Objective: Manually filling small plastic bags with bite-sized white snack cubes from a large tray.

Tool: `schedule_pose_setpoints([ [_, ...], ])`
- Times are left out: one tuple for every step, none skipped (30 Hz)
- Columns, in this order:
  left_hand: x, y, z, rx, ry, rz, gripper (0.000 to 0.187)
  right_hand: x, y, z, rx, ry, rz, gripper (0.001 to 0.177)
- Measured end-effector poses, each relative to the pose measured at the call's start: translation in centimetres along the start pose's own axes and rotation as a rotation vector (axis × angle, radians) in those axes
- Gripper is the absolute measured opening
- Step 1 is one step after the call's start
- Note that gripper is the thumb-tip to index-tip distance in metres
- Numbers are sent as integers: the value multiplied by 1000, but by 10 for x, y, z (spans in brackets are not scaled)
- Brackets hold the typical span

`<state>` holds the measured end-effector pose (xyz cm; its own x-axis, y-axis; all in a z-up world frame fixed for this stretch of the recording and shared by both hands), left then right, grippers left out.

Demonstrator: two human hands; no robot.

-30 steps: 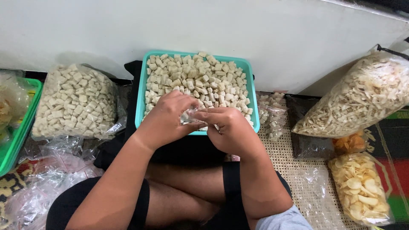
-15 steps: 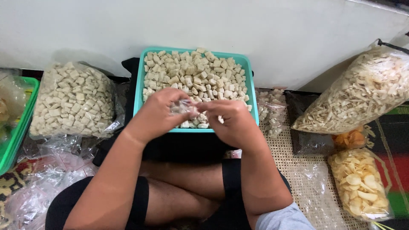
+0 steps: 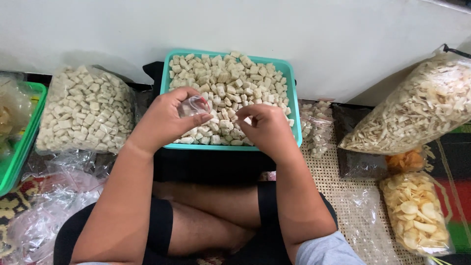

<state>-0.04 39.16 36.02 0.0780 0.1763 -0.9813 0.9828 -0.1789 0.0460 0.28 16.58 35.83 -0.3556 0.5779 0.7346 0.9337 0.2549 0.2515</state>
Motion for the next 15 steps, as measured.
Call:
schedule_pose_setpoints([
  [0,0,1,-2,0,-1,31,1,1,4,2,1,-1,20],
  [1,0,2,5,-20,-18,30,3,2,9,34,-46,-20,19],
  [3,0,4,12,-40,-35,29,5,2,14,66,-93,-39,19],
  [4,1,4,11,-40,-37,29,3,3,18,67,-92,-39,19],
  [4,2,6,23,-31,-20,29,2,3,24,88,-182,-39,19],
  [4,2,7,34,-23,-3,29,1,4,29,110,-272,-39,21],
  [5,3,7,33,-23,-5,29,1,4,31,112,-271,-39,21],
  [6,3,8,46,-7,-8,30,1,5,33,122,-322,-25,21],
  [6,3,9,59,9,-12,30,1,6,34,133,-373,-10,22],
  [7,4,10,57,10,-11,30,-1,6,36,133,-373,-12,22],
  [8,4,11,59,7,-16,32,-5,6,37,142,-360,18,21],
  [8,5,12,62,4,-22,34,-8,5,39,149,-347,49,21],
  [9,5,12,61,4,-21,34,-6,5,37,149,-347,48,21],
  [9,5,12,65,26,-13,34,-5,4,36,141,-313,56,19],
  [9,5,13,69,49,-6,34,-4,3,34,133,-280,64,18],
])
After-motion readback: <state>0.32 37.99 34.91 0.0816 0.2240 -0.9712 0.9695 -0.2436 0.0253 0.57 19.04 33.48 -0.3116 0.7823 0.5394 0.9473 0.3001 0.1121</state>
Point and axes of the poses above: each hand's wrist, its own y-axis towards the middle knuckle, its own z-axis out of the palm, x = y × z, the point moved 6 cm from there along y, towards the middle knuckle, and after that the axes turned 1 degree about x, right-handed, at the moved point
